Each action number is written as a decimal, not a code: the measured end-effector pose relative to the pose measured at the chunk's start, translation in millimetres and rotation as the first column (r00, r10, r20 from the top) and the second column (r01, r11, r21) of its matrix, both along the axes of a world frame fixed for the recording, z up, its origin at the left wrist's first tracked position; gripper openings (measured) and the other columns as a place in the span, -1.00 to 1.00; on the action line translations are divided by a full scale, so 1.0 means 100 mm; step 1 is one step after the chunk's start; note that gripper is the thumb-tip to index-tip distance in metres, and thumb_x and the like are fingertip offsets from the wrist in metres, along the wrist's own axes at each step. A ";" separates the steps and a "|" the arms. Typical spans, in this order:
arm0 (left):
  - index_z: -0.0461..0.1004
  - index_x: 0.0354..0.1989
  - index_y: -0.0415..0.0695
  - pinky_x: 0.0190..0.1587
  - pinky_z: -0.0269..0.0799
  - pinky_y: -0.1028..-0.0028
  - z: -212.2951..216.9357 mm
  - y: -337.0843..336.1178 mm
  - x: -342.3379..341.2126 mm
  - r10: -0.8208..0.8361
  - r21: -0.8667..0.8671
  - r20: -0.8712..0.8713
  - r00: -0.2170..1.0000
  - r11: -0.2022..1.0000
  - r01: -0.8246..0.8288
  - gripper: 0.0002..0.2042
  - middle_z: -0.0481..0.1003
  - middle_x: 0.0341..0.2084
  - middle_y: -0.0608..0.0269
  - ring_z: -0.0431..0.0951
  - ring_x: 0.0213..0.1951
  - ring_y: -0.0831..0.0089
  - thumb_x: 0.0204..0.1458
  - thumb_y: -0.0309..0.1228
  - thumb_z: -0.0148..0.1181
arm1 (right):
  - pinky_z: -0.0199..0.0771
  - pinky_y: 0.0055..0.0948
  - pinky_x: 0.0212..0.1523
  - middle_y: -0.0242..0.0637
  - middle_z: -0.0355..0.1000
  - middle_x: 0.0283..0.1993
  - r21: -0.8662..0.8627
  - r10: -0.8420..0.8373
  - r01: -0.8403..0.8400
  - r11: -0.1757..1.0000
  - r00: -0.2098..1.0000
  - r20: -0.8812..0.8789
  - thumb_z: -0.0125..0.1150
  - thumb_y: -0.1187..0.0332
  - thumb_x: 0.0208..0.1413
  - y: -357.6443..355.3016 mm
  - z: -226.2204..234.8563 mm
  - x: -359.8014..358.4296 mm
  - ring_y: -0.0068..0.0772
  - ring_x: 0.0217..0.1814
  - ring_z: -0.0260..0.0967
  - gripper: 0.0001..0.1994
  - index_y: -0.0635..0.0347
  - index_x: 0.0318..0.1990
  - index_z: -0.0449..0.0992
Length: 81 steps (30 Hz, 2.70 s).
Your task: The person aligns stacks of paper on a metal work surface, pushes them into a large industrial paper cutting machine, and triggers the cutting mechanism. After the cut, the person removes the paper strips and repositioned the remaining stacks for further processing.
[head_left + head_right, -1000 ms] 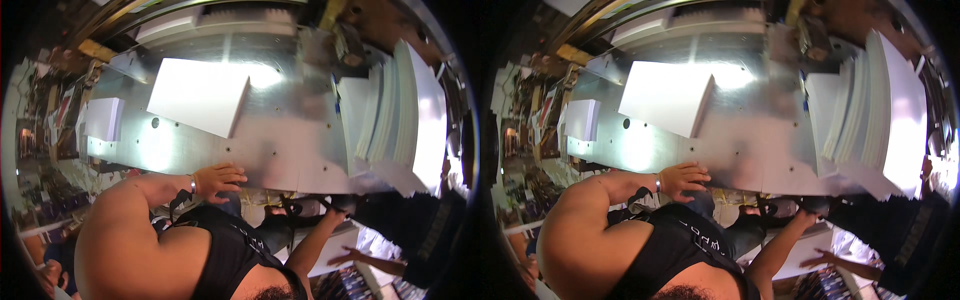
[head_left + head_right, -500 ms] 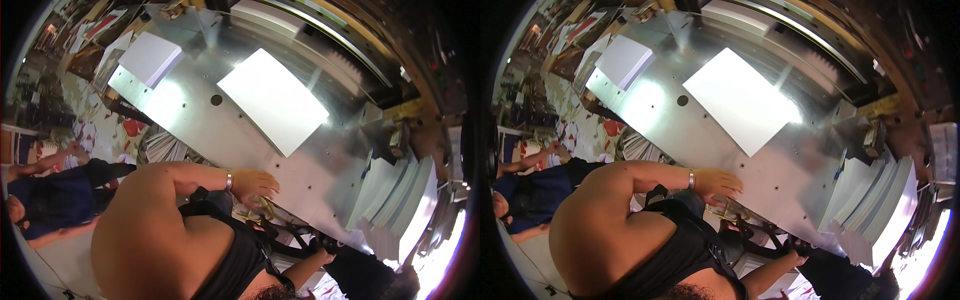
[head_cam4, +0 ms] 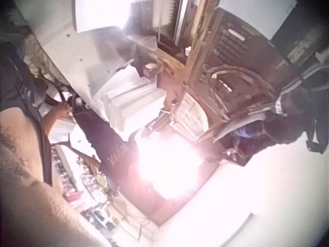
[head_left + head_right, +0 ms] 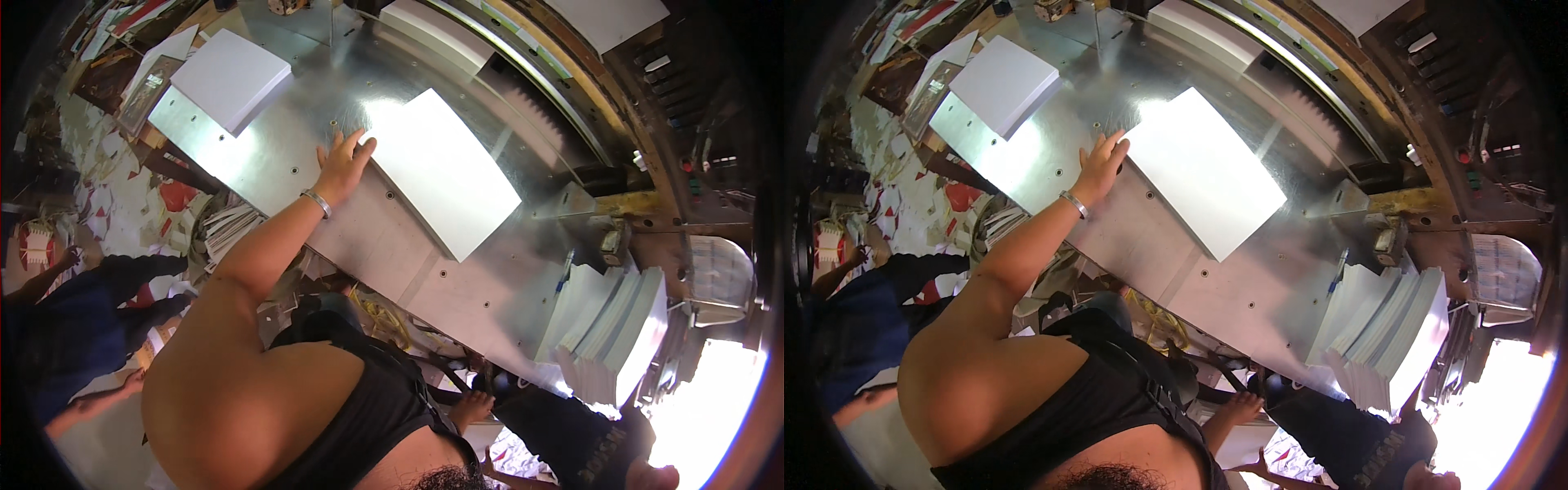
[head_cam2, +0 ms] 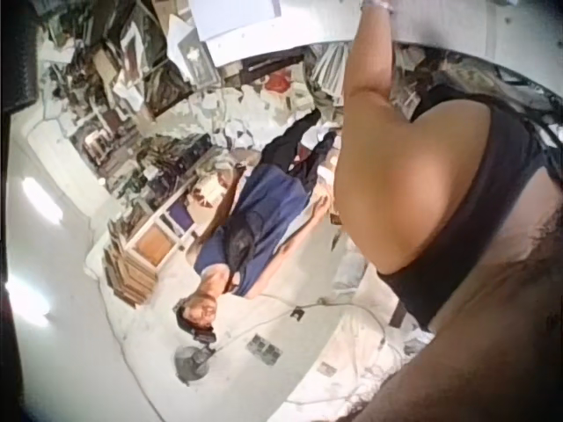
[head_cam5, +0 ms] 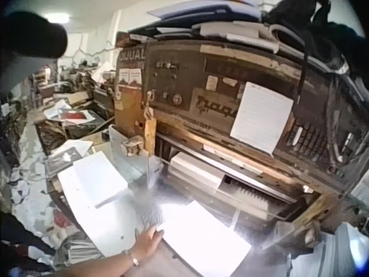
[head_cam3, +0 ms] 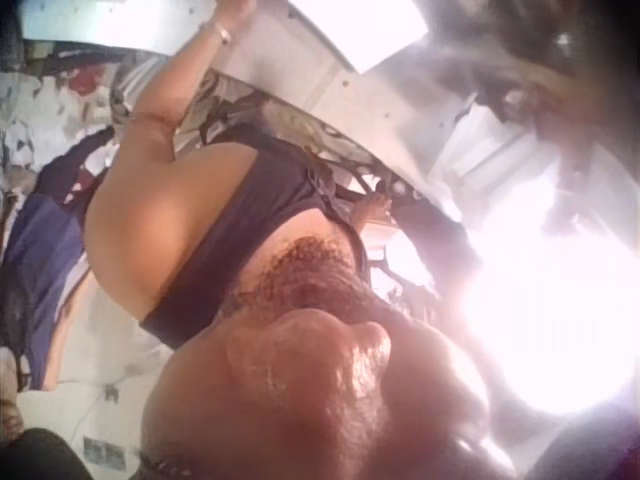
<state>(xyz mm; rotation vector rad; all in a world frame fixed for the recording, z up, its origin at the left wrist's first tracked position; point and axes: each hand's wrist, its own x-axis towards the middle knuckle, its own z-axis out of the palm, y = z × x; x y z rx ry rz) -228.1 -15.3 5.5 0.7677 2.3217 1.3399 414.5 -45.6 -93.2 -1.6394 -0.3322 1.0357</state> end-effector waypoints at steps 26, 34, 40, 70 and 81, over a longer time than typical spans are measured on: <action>0.46 0.15 -0.28 0.16 0.37 0.28 0.31 0.67 -0.38 -0.517 -0.197 0.064 0.854 0.832 0.519 -0.19 0.54 0.01 -0.15 0.54 0.07 0.07 0.07 0.30 0.04 | 0.28 -0.20 0.31 0.19 -0.12 0.52 0.071 0.572 -0.766 0.639 0.534 0.623 0.19 0.28 0.26 1.83 1.19 -2.87 0.00 0.51 0.03 -0.22 0.28 0.49 -0.12; 0.57 0.04 -0.23 0.11 0.43 0.29 0.27 0.69 -0.32 -0.534 -0.231 -0.066 0.843 0.830 0.508 -0.35 0.58 -0.03 -0.08 0.57 0.02 0.08 0.07 0.17 0.17 | 0.31 -0.45 0.21 -0.14 0.51 0.10 -0.044 0.860 -0.911 0.410 0.370 0.353 0.25 0.24 0.25 2.04 1.10 -2.71 -0.40 0.14 0.42 -0.51 0.43 0.19 0.40; 0.51 0.14 -0.22 0.15 0.42 0.29 0.38 0.81 -0.03 -0.710 -0.253 -0.038 0.704 0.688 0.680 -0.33 0.55 0.03 -0.09 0.54 0.11 0.10 -0.02 0.08 0.24 | 0.39 -0.49 0.07 -0.25 0.54 -0.04 -0.053 0.752 -0.791 0.610 0.556 0.353 0.25 0.28 0.25 0.81 1.08 -2.27 -0.47 -0.01 0.45 -0.60 0.40 0.11 0.45; 0.48 -0.39 -0.12 -0.24 0.39 0.24 2.16 0.61 1.10 -0.763 -0.424 -0.625 -0.166 0.154 0.892 -0.30 0.50 -0.49 0.16 0.53 -0.37 0.17 -0.42 0.31 0.43 | 0.43 -0.32 0.02 -0.20 0.44 -0.10 0.225 0.594 -0.821 0.525 0.543 0.593 0.53 0.34 -0.12 -0.07 1.57 -2.22 -0.23 -0.03 0.45 -0.52 0.23 -0.02 0.46; 0.51 -0.12 -0.14 0.04 0.38 0.16 1.70 0.52 0.88 -0.804 -0.402 -0.584 -0.110 0.169 0.900 -0.25 0.56 -0.21 0.13 0.54 -0.11 0.11 -0.33 0.28 0.40 | 0.44 -0.30 -0.01 -0.13 0.48 -0.07 0.210 0.621 -0.911 0.355 0.397 0.675 0.53 -0.06 -0.14 0.26 1.60 -2.17 -0.19 -0.05 0.49 -0.32 0.26 -0.03 0.41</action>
